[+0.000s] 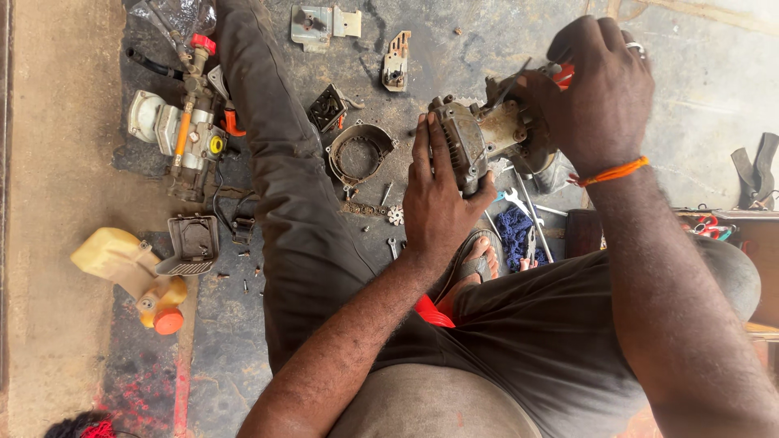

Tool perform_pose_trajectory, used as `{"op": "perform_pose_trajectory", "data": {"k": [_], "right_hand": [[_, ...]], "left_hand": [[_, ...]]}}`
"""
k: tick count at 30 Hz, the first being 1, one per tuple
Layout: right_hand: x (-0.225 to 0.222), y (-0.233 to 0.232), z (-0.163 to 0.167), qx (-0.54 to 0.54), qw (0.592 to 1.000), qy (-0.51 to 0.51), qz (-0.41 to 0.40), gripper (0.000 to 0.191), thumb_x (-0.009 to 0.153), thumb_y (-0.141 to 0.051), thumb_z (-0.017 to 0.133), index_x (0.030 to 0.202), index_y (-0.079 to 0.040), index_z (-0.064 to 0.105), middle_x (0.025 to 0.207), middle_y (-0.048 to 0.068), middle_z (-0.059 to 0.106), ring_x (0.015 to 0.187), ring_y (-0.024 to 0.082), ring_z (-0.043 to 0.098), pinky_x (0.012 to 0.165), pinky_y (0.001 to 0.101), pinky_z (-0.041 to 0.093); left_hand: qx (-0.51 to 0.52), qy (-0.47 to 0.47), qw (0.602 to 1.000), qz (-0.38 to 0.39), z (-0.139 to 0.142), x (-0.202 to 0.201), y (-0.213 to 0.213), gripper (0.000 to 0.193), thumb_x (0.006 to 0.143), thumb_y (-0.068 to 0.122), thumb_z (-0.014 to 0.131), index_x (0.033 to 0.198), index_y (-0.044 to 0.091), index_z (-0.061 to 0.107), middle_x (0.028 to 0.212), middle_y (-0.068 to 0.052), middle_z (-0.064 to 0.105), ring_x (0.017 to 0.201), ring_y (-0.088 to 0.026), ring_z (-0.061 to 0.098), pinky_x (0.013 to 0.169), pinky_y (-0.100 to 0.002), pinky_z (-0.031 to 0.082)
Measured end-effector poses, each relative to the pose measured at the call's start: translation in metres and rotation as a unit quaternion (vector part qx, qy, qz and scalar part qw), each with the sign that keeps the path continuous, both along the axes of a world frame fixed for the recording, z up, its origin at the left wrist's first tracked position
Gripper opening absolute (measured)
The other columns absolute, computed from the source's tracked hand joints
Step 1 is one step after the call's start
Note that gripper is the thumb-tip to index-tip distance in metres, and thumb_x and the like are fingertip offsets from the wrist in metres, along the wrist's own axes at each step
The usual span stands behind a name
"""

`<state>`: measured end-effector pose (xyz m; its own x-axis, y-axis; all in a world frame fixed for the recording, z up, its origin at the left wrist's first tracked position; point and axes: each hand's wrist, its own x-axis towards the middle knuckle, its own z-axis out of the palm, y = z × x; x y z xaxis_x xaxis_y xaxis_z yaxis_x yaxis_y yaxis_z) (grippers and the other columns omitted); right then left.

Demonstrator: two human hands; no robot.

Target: The person sits on the floor and uses a small metal tool to scrape and clean the surface of a disassembled engine block. They hold the engine steady with one hand while working the tool along the metal casing.

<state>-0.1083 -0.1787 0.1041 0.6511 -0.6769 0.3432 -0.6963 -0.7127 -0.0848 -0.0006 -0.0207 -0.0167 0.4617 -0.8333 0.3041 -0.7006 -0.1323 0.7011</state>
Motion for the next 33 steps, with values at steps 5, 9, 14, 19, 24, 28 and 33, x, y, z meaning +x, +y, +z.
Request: {"op": "perform_pose_trajectory", "data": {"k": [5,9,14,19,24,28,33], "right_hand": [[0.020,0.001,-0.002,-0.036,0.998,0.024,0.042,0.014,0.097,-0.016,0.087,0.096,-0.010,0.075,0.121,0.010,0.067,0.105,0.024,0.065,0.089,0.0385,0.056],[0.026,0.010,0.000,0.008,0.996,-0.001,0.092,0.019,0.098,0.006,0.070,0.112,-0.004,0.076,0.128,0.014,0.067,0.118,0.027,0.067,0.100,0.0406,0.060],[0.042,0.033,0.013,0.185,0.978,0.005,0.098,0.034,0.098,0.005,0.062,0.128,-0.008,0.073,0.142,0.020,0.059,0.120,0.033,0.063,0.100,0.0442,0.059],[0.032,0.054,0.024,0.122,0.973,0.043,0.191,0.039,0.088,0.009,0.064,0.115,-0.015,0.079,0.146,0.017,0.059,0.142,0.039,0.050,0.117,0.0534,0.047],[0.002,0.052,0.033,0.135,0.968,0.084,0.192,0.016,0.094,-0.007,0.071,0.101,-0.019,0.079,0.156,0.012,0.056,0.151,0.035,0.044,0.130,0.0560,0.035],[-0.021,0.044,0.035,0.049,0.978,0.182,0.093,0.011,0.097,-0.016,0.074,0.101,-0.022,0.082,0.157,0.013,0.054,0.151,0.037,0.040,0.129,0.0641,0.022],[-0.026,0.026,0.019,0.051,0.988,0.134,0.063,0.013,0.104,-0.019,0.073,0.114,-0.017,0.079,0.165,0.018,0.049,0.156,0.042,0.036,0.131,0.0650,0.018]], "left_hand": [[0.009,0.000,1.000,0.005,-0.001,-0.001,-0.001,0.101,0.095,0.049,0.071,0.157,-0.012,0.021,0.156,-0.039,0.030,0.137,-0.052,0.054,0.097,-0.050,0.062],[-0.010,-0.001,1.000,0.010,0.002,0.000,-0.001,0.102,0.093,0.049,0.073,0.157,-0.011,0.022,0.154,-0.039,0.031,0.137,-0.052,0.053,0.099,-0.050,0.062],[-0.013,0.007,1.000,0.006,0.008,0.000,0.001,0.103,0.090,0.046,0.077,0.157,-0.011,0.022,0.154,-0.038,0.033,0.138,-0.050,0.054,0.102,-0.050,0.061],[-0.024,0.002,1.000,0.017,0.011,0.002,0.001,0.104,0.090,0.046,0.078,0.158,-0.010,0.024,0.156,-0.034,0.035,0.140,-0.046,0.055,0.108,-0.048,0.060],[-0.008,0.004,1.000,0.011,0.009,0.003,0.000,0.103,0.090,0.047,0.078,0.157,-0.010,0.024,0.155,-0.035,0.034,0.140,-0.047,0.054,0.105,-0.049,0.060],[-0.021,-0.007,1.000,0.016,0.007,0.003,0.001,0.102,0.091,0.048,0.077,0.157,-0.011,0.024,0.155,-0.036,0.034,0.139,-0.048,0.054,0.102,-0.049,0.061],[-0.005,0.012,1.000,0.002,0.011,0.004,0.003,0.099,0.095,0.044,0.075,0.157,-0.012,0.023,0.156,-0.036,0.034,0.140,-0.049,0.054,0.097,-0.048,0.063]]}}
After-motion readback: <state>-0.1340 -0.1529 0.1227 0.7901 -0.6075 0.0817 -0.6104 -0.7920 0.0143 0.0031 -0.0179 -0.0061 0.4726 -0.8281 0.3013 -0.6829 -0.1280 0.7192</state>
